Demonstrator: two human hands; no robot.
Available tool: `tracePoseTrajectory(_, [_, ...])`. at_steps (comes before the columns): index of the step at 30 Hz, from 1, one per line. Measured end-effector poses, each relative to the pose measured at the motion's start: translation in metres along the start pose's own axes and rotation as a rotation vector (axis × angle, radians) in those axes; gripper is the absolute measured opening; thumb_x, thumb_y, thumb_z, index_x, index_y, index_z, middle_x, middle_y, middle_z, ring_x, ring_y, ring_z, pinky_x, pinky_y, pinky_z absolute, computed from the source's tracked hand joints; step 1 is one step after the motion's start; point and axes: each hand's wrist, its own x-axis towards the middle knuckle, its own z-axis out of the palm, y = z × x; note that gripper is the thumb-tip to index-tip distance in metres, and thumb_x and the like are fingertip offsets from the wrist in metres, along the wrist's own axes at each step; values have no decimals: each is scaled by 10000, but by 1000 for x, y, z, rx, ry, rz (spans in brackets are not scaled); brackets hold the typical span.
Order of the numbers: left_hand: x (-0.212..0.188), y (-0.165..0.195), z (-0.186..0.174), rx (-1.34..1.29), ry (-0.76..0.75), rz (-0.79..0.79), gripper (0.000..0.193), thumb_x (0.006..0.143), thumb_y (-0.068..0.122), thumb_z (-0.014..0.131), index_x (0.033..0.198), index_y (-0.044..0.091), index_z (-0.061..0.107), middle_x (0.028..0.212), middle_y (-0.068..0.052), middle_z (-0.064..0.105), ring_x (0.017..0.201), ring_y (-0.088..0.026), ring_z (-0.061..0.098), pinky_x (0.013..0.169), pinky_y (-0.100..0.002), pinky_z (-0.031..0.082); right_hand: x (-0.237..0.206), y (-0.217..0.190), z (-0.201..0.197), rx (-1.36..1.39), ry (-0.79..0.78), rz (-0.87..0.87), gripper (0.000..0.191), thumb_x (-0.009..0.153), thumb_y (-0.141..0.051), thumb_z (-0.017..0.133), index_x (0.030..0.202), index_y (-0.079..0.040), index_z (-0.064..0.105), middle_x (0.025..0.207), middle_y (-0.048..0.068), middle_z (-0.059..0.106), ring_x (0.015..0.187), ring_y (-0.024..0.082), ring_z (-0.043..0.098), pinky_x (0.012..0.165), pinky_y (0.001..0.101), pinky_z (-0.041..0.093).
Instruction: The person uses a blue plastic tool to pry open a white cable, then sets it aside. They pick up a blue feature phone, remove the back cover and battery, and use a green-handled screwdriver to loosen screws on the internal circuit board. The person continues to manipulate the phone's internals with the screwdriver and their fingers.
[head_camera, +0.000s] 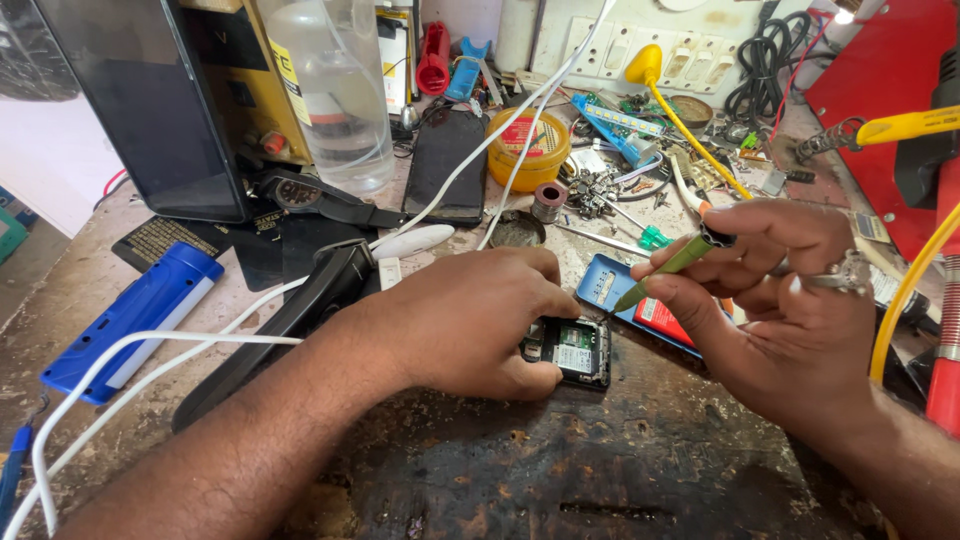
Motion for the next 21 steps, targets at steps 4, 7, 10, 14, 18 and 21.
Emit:
tracePoseTrajectory(4, [1,0,1,12,2,-1,444,726,329,758,1126,134,758,1005,-110,657,939,-309,677,798,-452,543,1,0,3,35,-7,-2,547,937,82,698,1352,-5,354,1102,157,675,1067,203,739,919,328,653])
tracePoseTrajectory(7, [1,-1,1,20,4,11,431,730,331,755,1109,124,761,1000,-113,658,946,-310,675,805,-451,542,3,-2,5,-46,14,-6,552,923,69,732,1345,-11,386,1054,153,667,1035,195,733,900,327,650])
tracePoseTrajectory(10, [2,-1,2,12,-3,-2,447,724,336,754,1117,124,756,1007,-110,654,956,-307,671,809,-450,538,9,-3,5,-206,-9,46,577,890,9,782,1314,-18,392,917,110,709,902,156,754,776,296,645])
tracePoseTrajectory(14, [3,-1,1,11,-14,-22,454,715,341,747,1117,130,757,1013,-107,648,974,-301,664,820,-448,535,13,1,7,-220,-29,129,691,860,-65,849,1347,-44,359,882,100,734,841,144,751,758,278,616])
tracePoseTrajectory(18, [4,-2,1,-2,-39,-39,458,720,346,737,1125,132,756,1002,-111,644,971,-295,666,826,-442,538,12,8,7,138,-174,68,597,960,30,655,1408,-69,273,1084,148,685,1019,177,719,896,298,609])
tracePoseTrajectory(21, [4,-3,1,-8,-27,-26,456,712,347,744,1111,126,760,1009,-110,646,980,-297,665,828,-442,537,10,10,6,150,-206,73,587,977,41,611,1423,-76,247,1117,151,684,1029,179,701,903,296,587])
